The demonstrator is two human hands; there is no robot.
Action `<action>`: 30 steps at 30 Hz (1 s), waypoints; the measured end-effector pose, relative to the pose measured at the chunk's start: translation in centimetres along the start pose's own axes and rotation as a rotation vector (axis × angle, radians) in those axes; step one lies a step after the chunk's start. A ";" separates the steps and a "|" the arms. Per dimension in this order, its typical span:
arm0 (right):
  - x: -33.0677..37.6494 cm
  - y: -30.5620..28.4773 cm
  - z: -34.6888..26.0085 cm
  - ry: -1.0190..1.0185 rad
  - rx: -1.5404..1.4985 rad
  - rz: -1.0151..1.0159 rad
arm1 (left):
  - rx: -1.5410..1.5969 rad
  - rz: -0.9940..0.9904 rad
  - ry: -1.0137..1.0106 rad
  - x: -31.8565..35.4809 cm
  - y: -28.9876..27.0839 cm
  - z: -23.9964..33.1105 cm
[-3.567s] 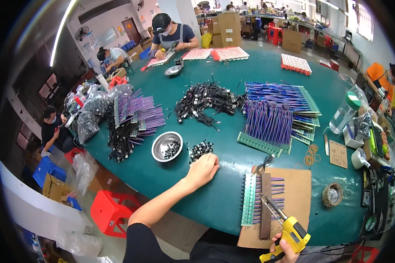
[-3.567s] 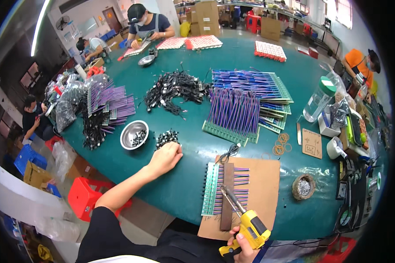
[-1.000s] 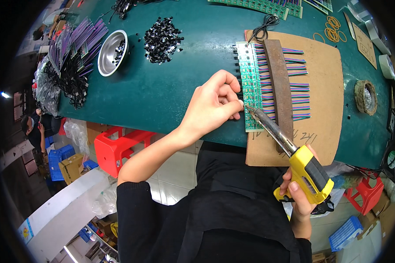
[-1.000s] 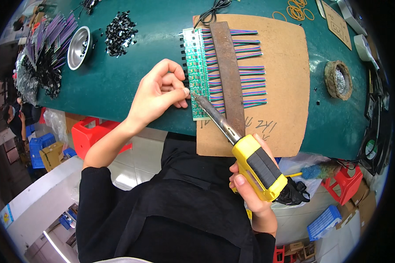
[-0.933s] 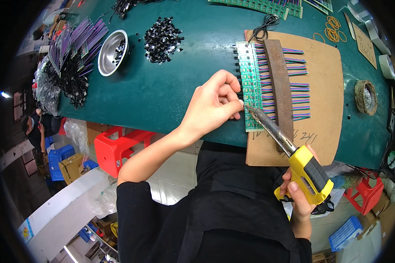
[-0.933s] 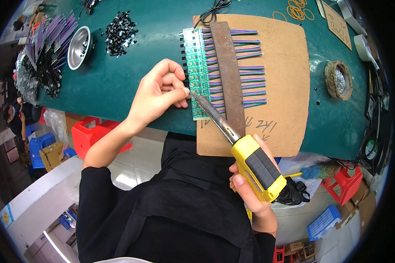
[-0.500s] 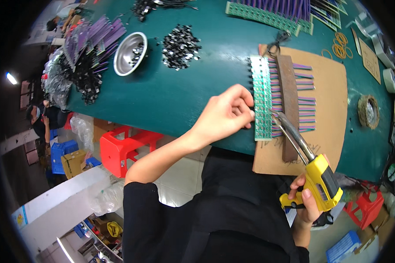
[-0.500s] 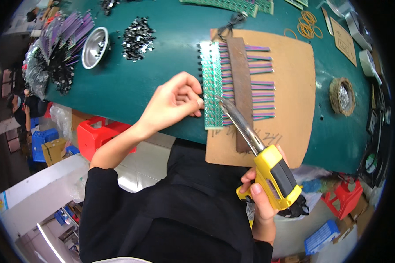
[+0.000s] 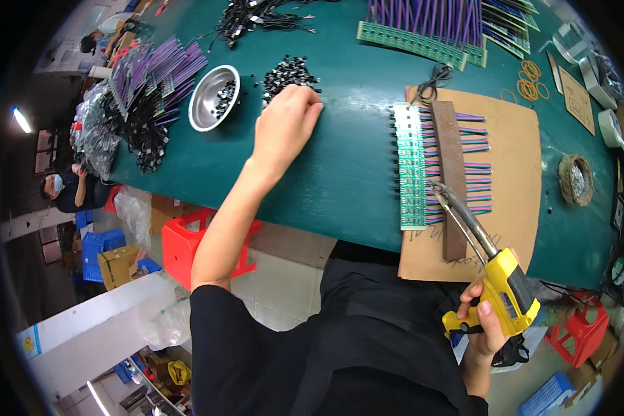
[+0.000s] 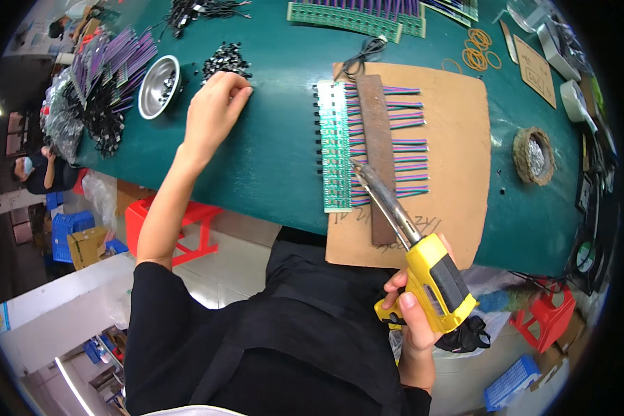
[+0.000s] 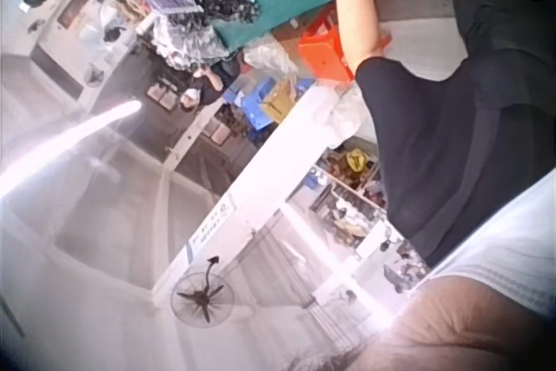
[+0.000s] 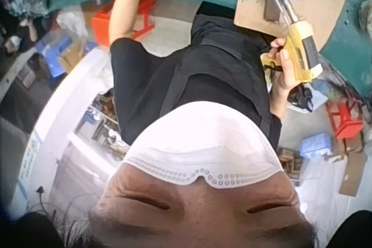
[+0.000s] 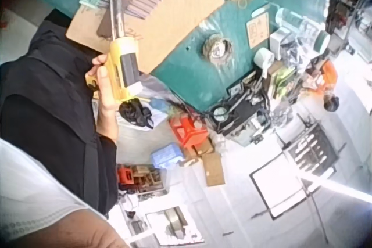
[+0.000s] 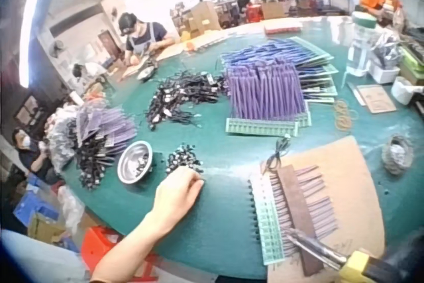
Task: The person solders wires of black cables to circuit boards using a soldering iron. The person then picks up small electronic components from the table, inserts them onto the circuit boards, and solders them using the soldering iron.
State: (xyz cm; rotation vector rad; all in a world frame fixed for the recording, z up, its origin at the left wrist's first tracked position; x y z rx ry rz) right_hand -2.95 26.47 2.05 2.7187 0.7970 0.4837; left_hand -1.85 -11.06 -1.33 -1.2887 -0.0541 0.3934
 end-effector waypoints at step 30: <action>0.2 0.1 0.4 0.273 0.063 -0.063 | 1.253 -0.824 -0.435 3.1 2.4 8.9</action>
Point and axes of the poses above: each hand's wrist, its own x-axis away from the middle knuckle, its own y-axis out of the palm, z = x × y, the point moved 2 cm from there along -x, towards the middle knuckle, and after that the axes turned 9 degrees about -z, right-handed, at the moved point
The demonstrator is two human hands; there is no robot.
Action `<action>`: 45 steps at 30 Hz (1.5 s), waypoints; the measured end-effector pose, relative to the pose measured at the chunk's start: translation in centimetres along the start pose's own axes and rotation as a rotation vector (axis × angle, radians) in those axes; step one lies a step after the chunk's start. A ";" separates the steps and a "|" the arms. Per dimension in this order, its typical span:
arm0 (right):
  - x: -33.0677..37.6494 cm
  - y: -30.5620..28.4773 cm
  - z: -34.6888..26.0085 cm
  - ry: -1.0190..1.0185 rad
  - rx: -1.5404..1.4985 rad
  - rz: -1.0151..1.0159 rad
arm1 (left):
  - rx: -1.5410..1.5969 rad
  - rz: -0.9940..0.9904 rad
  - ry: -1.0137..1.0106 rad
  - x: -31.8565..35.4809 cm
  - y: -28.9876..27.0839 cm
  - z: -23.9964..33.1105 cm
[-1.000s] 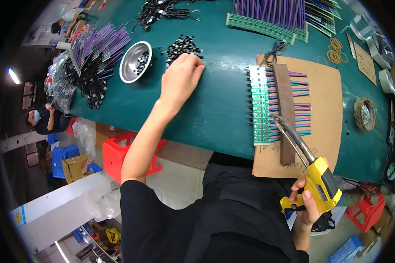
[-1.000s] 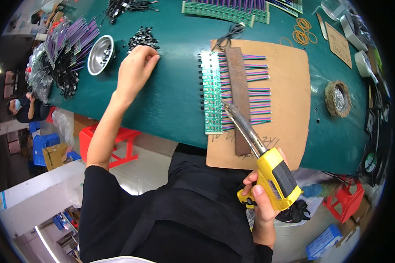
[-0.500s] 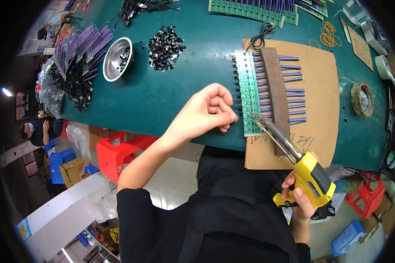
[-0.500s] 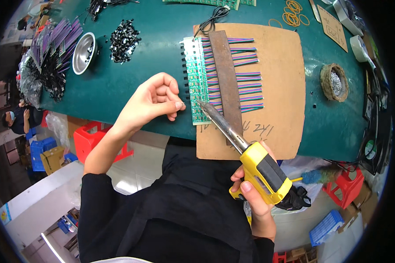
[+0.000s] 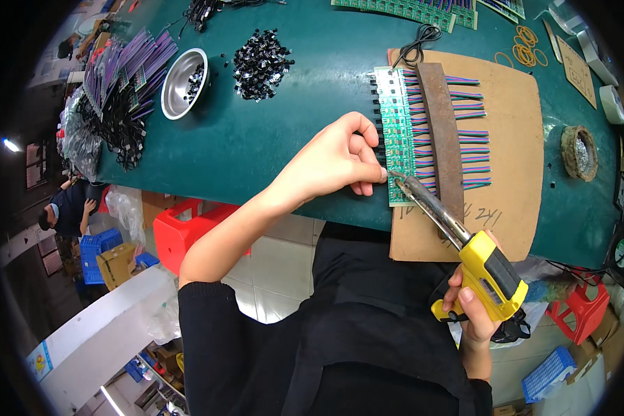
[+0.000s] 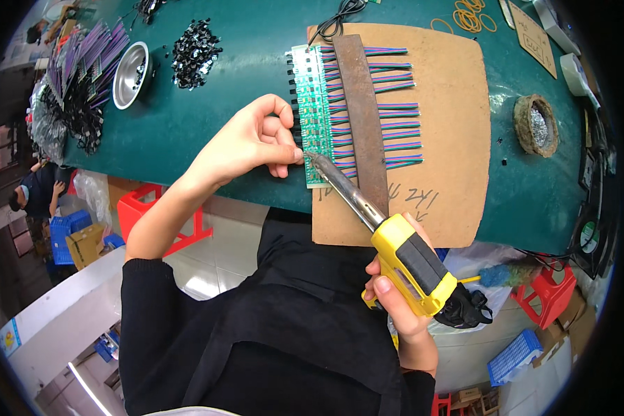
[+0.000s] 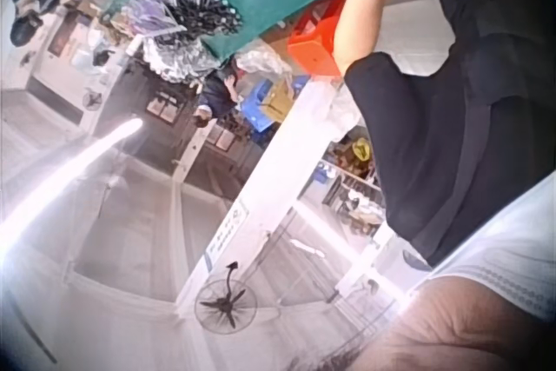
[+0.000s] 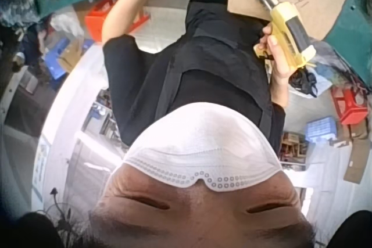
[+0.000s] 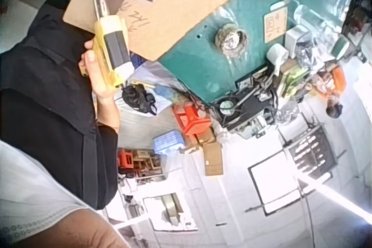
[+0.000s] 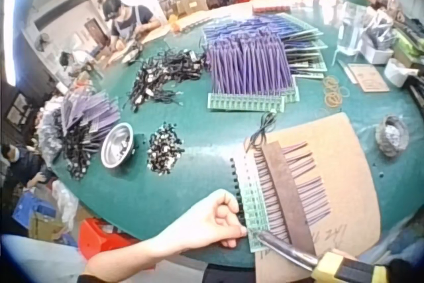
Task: The person solders wires of black cables to circuit boards using a soldering iron. The person then picks up small electronic components from the table, inserts them onto the circuit boards, and solders them using the soldering iron.
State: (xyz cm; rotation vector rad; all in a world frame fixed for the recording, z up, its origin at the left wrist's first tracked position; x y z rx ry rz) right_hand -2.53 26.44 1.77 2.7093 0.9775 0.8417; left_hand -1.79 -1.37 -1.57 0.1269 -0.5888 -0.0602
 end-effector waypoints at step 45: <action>1.0 0.3 -0.2 -0.021 0.087 0.054 | -0.048 -0.014 -0.021 -0.3 0.0 0.4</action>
Point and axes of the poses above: each hand's wrist, its own x-axis away from the middle knuckle, its own y-axis out of the palm, z = x × y, the point moved 2 cm from there along -x, towards the middle knuckle, and after that the axes turned 9 degrees about -z, right-handed, at the moved point
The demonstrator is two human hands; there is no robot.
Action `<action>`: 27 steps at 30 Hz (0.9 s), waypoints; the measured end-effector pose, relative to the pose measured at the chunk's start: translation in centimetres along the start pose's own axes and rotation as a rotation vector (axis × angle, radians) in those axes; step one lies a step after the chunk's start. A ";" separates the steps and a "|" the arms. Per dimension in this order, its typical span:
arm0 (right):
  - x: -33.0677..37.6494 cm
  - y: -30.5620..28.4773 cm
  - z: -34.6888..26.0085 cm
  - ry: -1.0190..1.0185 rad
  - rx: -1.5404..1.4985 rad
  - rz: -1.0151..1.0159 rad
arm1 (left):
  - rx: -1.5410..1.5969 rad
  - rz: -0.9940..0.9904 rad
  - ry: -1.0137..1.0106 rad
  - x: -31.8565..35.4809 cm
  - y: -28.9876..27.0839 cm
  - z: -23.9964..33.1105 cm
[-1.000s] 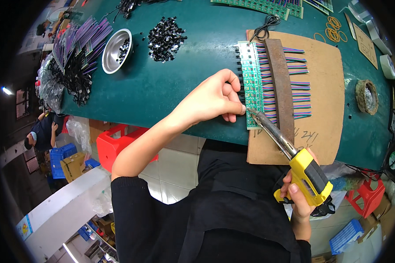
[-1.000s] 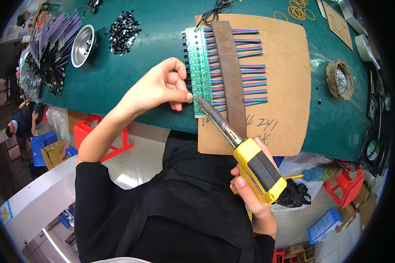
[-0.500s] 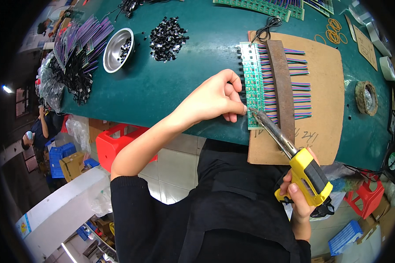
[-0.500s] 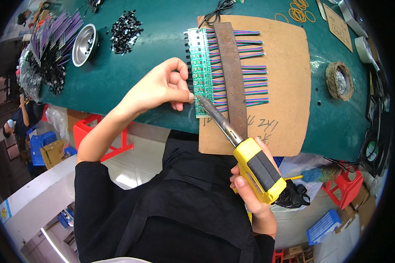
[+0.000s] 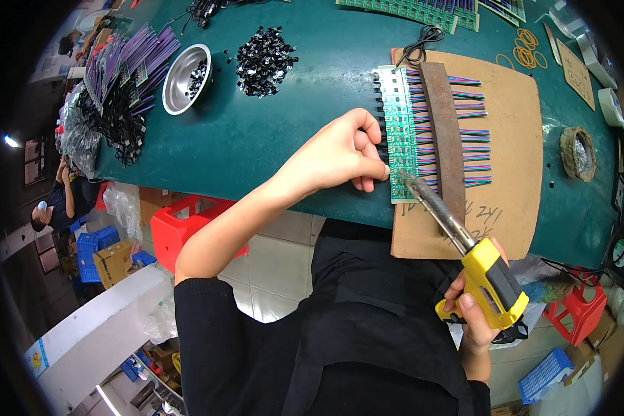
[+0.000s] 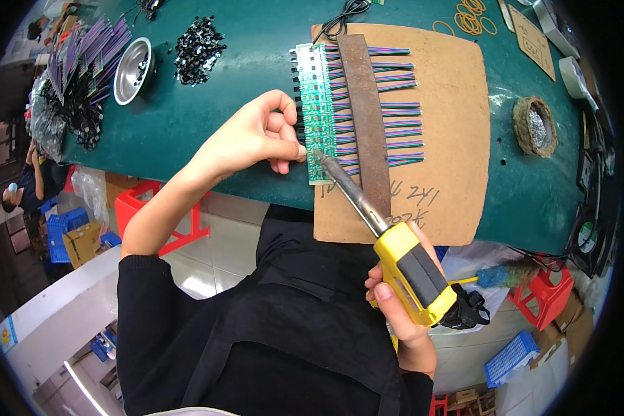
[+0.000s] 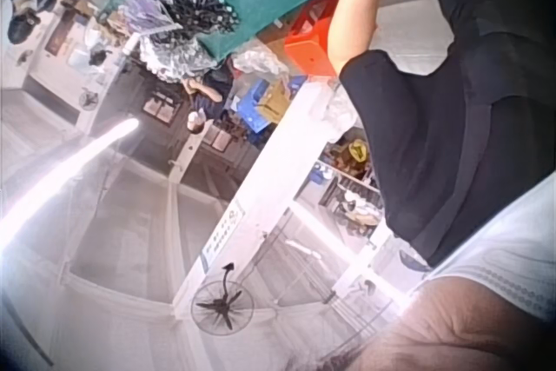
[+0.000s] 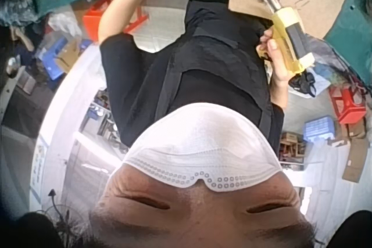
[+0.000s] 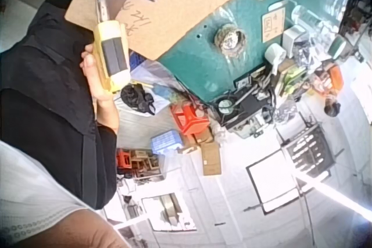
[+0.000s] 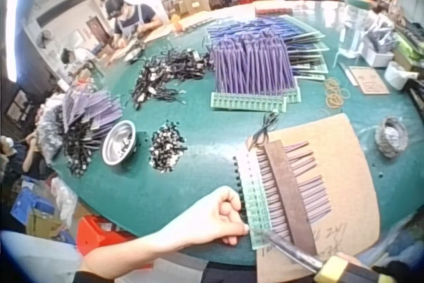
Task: The person solders wires of black cables to circuit boards using a soldering iron. The person then picks up small electronic components from the table, inserts them onto the circuit boards, and solders them using the soldering iron.
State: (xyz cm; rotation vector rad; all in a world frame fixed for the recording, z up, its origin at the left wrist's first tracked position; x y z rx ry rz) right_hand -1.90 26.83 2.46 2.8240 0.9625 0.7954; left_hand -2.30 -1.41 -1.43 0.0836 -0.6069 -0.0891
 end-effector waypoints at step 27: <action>-1.0 -12.9 -6.1 -0.619 1.196 0.485 | -1.052 0.823 0.416 3.2 -8.7 1.5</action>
Point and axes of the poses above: each hand's wrist, its own x-axis away from the middle knuckle, its own y-axis out of the palm, z = x × y, the point moved 2 cm from there along -x, towards the middle knuckle, and after that the axes turned 9 degrees about -z, right-handed, at the moved point
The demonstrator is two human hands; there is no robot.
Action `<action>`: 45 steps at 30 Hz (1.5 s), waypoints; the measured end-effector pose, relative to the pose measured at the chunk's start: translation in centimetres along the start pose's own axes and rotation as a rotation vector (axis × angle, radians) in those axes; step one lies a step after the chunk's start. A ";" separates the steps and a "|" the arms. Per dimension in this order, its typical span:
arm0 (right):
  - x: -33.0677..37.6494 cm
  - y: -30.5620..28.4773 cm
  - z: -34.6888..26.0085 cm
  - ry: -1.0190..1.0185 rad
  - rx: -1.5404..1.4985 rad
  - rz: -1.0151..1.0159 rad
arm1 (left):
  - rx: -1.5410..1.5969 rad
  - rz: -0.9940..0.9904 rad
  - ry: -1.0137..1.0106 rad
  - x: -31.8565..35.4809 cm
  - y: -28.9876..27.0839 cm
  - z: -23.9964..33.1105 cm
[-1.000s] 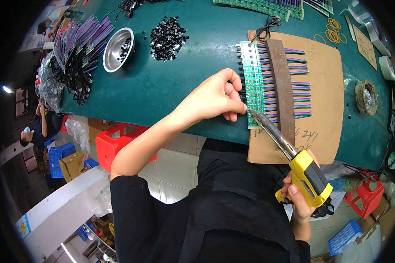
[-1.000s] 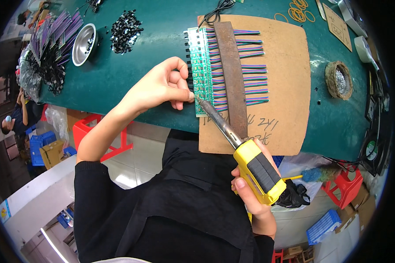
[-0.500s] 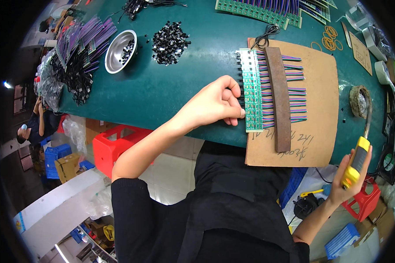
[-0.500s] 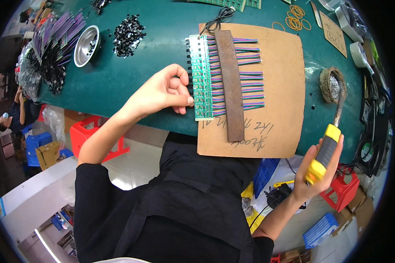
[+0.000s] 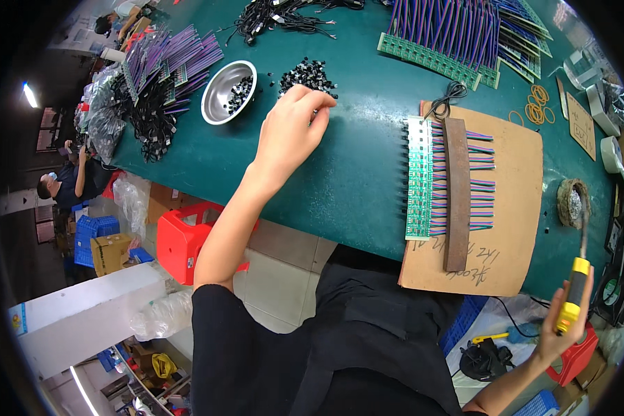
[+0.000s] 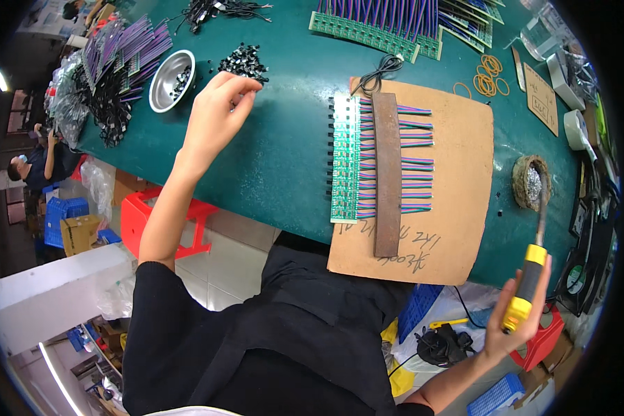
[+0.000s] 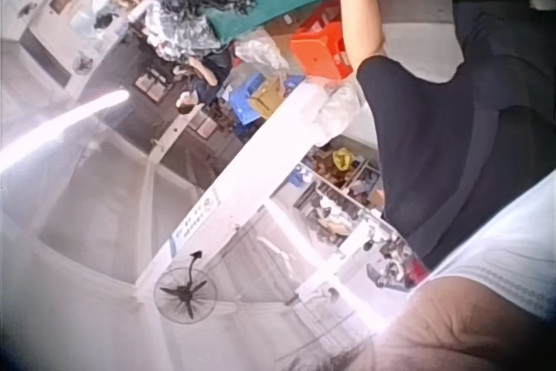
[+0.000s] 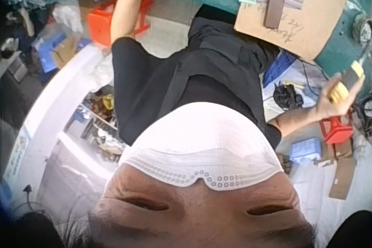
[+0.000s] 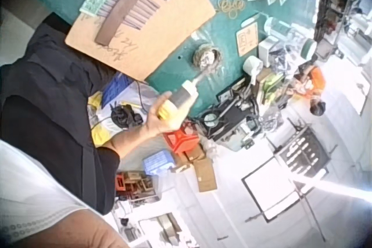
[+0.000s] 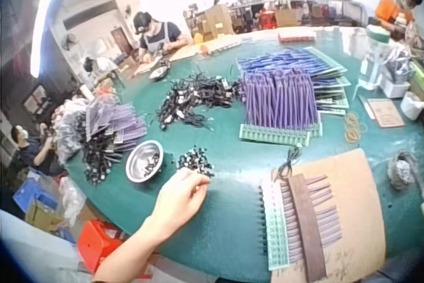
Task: The person solders wires of black cables to circuit boards using a soldering iron. The person then picks up small electronic components from the table, inserts them onto the circuit boards, and solders them using the soldering iron.
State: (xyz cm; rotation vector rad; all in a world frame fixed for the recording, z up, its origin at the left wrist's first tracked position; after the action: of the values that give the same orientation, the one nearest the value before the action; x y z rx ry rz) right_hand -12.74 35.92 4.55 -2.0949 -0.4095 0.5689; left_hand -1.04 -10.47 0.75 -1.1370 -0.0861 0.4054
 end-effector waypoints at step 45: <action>5.3 8.0 -9.5 0.587 -1.427 -0.463 | 0.946 -0.840 -0.362 3.4 4.5 7.6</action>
State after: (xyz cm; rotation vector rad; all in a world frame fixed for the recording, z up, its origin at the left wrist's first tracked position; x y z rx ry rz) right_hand -2.57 27.66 1.18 -3.1078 -1.1024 -0.9050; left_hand -1.18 -1.10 -0.53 -0.0270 -0.5999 -0.1275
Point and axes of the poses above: each hand's wrist, its own x-axis away from the middle knuckle, its own y-axis out of the palm, z = x × y, the point moved 2 cm from there along -x, towards the middle knuckle, and after that the axes turned 9 degrees about -z, right-handed, at the moved point
